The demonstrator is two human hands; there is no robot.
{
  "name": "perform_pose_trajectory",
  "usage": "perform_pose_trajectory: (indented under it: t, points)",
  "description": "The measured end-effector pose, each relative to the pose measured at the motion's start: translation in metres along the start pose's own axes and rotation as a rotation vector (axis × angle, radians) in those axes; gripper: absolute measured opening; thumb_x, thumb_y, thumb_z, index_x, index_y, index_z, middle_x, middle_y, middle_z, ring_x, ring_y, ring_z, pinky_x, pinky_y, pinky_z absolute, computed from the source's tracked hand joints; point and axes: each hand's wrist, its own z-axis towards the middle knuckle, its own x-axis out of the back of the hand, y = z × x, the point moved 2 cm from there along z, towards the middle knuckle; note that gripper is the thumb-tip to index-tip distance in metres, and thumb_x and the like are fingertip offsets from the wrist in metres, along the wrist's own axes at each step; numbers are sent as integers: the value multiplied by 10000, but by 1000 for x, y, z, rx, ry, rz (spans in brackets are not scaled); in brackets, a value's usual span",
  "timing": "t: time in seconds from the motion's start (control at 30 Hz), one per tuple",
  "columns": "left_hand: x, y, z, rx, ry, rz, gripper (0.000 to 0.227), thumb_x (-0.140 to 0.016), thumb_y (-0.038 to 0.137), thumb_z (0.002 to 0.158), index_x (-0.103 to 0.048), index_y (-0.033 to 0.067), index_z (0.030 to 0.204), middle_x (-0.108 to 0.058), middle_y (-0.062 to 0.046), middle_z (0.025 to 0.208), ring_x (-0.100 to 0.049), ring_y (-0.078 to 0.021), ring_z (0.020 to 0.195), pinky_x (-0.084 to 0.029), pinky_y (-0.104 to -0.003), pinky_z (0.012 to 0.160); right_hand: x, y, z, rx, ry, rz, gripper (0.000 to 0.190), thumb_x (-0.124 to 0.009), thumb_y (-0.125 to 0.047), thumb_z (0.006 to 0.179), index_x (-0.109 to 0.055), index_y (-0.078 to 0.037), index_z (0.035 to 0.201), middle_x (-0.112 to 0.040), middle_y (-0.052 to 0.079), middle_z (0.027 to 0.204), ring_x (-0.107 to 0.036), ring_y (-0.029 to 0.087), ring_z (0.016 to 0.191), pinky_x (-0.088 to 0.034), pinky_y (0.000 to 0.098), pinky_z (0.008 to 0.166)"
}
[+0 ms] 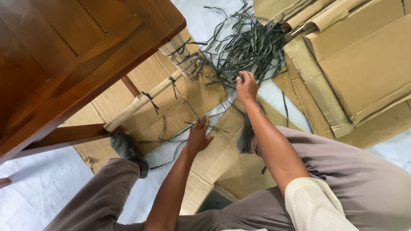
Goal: Wrapping wooden furniture legs with cardboard padding and securing them with plastic ties.
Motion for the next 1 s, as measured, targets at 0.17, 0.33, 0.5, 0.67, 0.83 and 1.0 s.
perform_pose_trajectory:
  t: [0.17, 0.33, 0.5, 0.67, 0.83, 1.0]
  points:
    - [4, -2, 4, 21, -52, -27, 842, -750, 368, 879, -344, 113, 1571, -177, -79, 1712, -143, -359, 1571, -281, -674, 1147, -12, -10, 21, 206, -60, -113, 251, -665, -135, 930, -703, -43, 1161, -628, 162, 1326, -617, 363, 1187, -494, 421, 982]
    - [3, -2, 3, 8, -54, -29, 844, -748, 374, 881, -344, 109, 1573, -181, -79, 1711, -135, -359, 1576, -284, -673, 1150, -23, -6, 21, 130, -187, -228, 248, -594, -145, 979, -699, -36, 1176, -636, 139, 1328, -607, 356, 1203, -476, 431, 994]
    - [2, -2, 4, 30, -76, -56, 859, -738, 396, 888, -321, 108, 1581, -147, -72, 1714, -93, -348, 1575, -265, -685, 1152, -15, -44, -9, 298, 3, 18, 241, -575, -142, 1034, -730, -27, 1179, -689, 116, 1269, -687, 302, 1089, -552, 391, 947]
    - [3, -13, 9, -18, 21, -193, 726, -733, 383, 901, -449, 86, 1500, -293, -113, 1628, -241, -354, 1510, -324, -626, 1125, -22, -62, -48, -255, -230, 849, 241, -643, -221, 1019, -745, -59, 1165, -715, 18, 1140, -644, 101, 802, -499, 269, 645]
    - [25, -21, 6, -60, 365, -469, 481, -713, 341, 920, -684, 65, 1313, -680, -165, 1325, -653, -344, 1247, -527, -433, 1045, -23, -81, -84, -618, -519, 1220, 248, -651, -218, 974, -745, -98, 1170, -762, -36, 1065, -604, 46, 720, -437, 226, 572]
    - [83, -8, -6, 103, 526, -863, 471, -656, 391, 972, -684, 33, 1277, -763, -138, 997, -734, -197, 925, -573, -323, 819, -29, -90, -114, -668, -744, 1156, 225, -661, -214, 962, -749, -73, 1112, -752, -17, 1022, -603, 67, 753, -446, 235, 593]
